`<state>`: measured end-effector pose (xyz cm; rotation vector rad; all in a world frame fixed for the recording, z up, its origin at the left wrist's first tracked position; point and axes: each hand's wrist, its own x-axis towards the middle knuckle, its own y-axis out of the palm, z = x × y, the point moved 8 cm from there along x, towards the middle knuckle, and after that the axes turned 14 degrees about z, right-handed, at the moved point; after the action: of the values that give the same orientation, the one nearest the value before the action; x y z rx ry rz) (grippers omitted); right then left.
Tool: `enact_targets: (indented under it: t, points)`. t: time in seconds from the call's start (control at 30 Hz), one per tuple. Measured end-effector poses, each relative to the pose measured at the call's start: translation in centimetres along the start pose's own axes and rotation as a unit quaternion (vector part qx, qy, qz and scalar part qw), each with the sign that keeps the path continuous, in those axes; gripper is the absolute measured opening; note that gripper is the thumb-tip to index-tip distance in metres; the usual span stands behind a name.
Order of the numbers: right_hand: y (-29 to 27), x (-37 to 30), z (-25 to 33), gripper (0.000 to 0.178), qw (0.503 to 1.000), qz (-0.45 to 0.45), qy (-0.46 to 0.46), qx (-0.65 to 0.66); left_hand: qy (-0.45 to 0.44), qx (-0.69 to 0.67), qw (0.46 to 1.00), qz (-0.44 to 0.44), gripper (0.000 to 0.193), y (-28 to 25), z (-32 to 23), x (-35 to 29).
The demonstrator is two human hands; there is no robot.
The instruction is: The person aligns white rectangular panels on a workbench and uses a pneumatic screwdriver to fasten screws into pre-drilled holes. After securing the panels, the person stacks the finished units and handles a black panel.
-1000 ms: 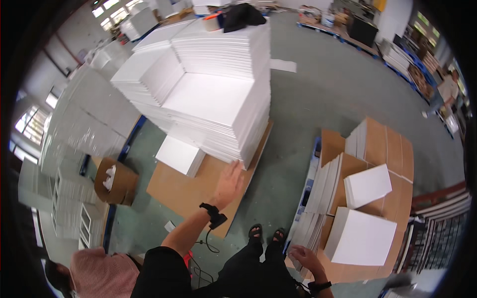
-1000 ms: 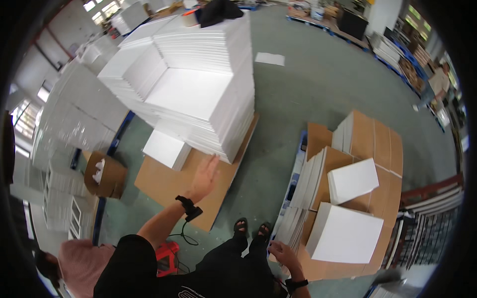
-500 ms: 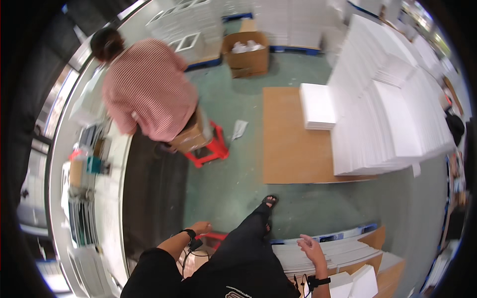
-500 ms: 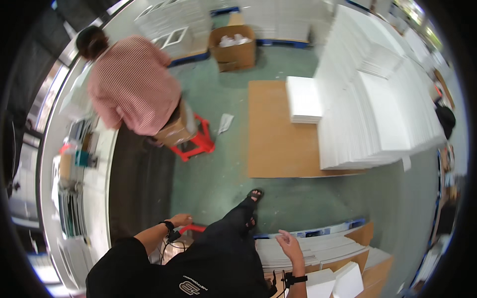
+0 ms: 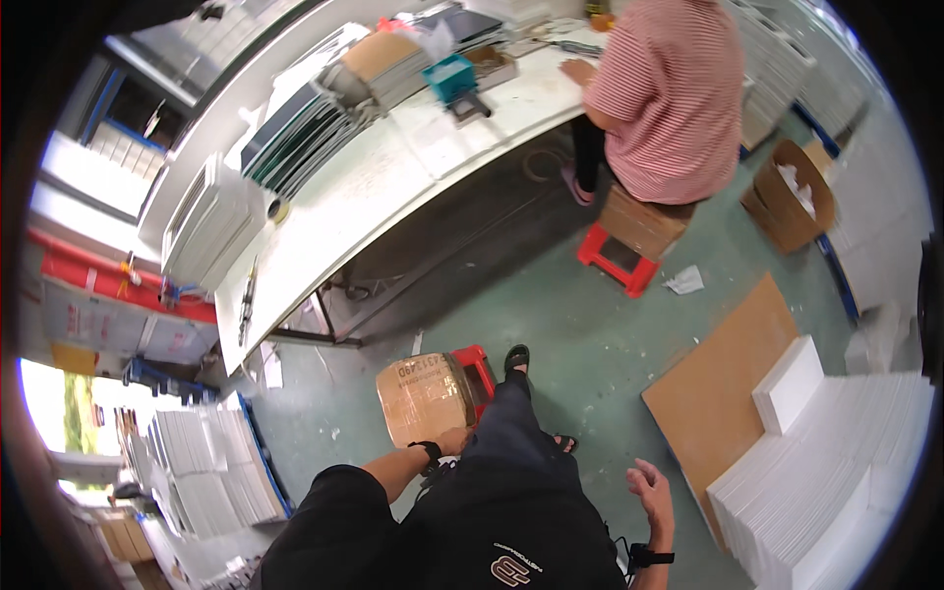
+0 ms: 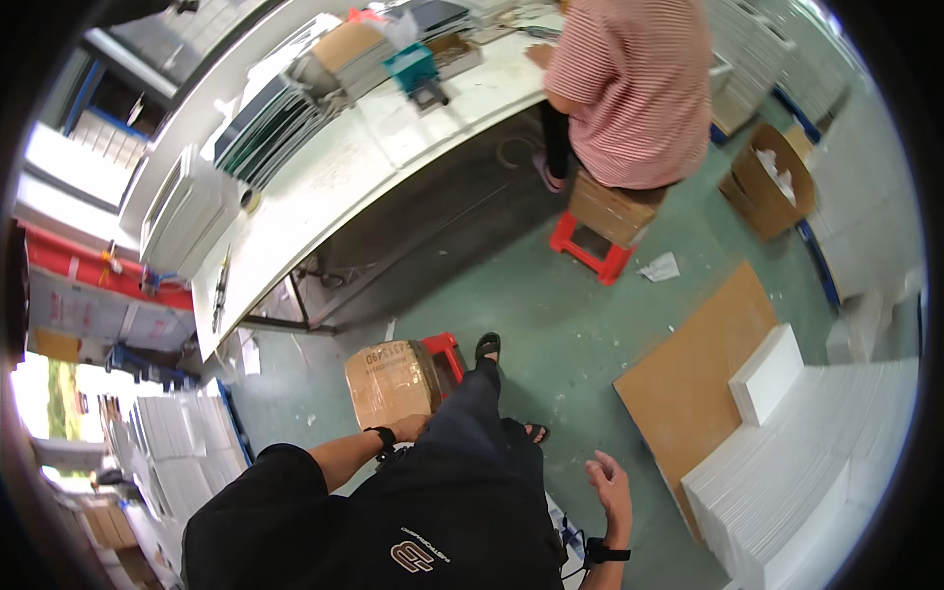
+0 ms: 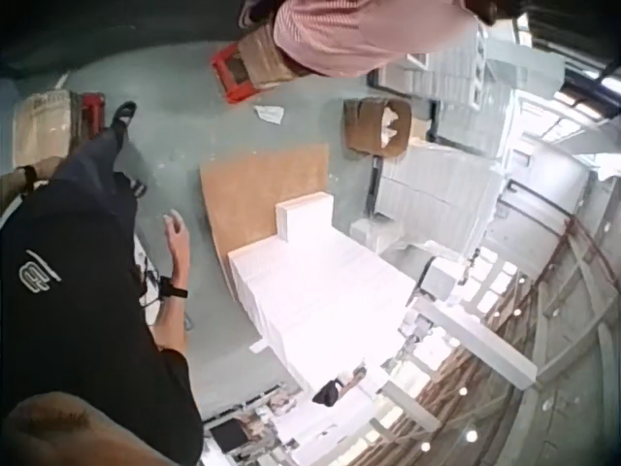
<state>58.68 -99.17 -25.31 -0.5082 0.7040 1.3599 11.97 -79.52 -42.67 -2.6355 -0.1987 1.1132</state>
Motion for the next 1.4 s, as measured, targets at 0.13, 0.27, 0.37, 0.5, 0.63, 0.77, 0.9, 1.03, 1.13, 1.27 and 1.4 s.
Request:
enact_targets:
  t: [0.13,0.27,0.37,0.5,0.63,0.77,0.9,1.03,1.13,1.27,1.4]
  points:
    - [0.8,6.7,5.6,0.059,0.993,0.046,0.014,-0.103,0.006,-0.124,0.981,-0.149,0.033,-0.6,2.3,-1.7]
    - [3.8,13.1,10.8,0.060,0.979,0.100,0.036,-0.171,-0.098,-0.291,0.948,-0.080,0.027,2.7,6.0,-3.5]
    - [6.1,19.5,13.6,0.060,0.974,0.136,0.038,-0.177,-0.097,-0.245,0.953,-0.148,0.025,0.8,8.1,-2.9]
    - [13.6,25.6,23.9,0.060,0.921,0.228,0.041,-0.312,-0.100,-0.347,0.896,-0.258,0.032,-0.4,8.0,-4.1]
    - [19.0,30.9,32.3,0.056,0.880,0.261,-0.016,-0.396,-0.138,-0.437,0.849,-0.262,0.038,-5.3,5.2,-5.9]
    - [24.1,35.6,36.7,0.051,0.834,0.330,-0.051,-0.440,-0.176,-0.447,0.803,-0.352,0.034,-1.4,5.7,-3.1]
    - [28.4,40.0,39.3,0.046,0.793,0.392,-0.050,-0.464,-0.263,-0.524,0.678,-0.443,0.037,1.6,3.4,-0.9]
    - [33.3,44.6,43.5,0.039,0.802,0.384,-0.127,-0.440,-0.427,-0.583,0.484,-0.495,0.051,4.7,2.4,-0.4]
    - [38.9,46.3,47.0,0.039,0.760,0.425,-0.168,-0.462,-0.465,-0.641,0.367,-0.488,0.063,7.9,1.2,1.4]
    - [47.0,46.3,51.0,0.035,0.709,0.459,-0.217,-0.489,-0.487,-0.656,0.234,-0.526,0.072,10.0,2.4,2.3]
    - [51.8,46.8,52.5,0.035,0.688,0.476,-0.225,-0.499,-0.507,-0.645,0.175,-0.544,0.078,11.3,5.6,0.6]
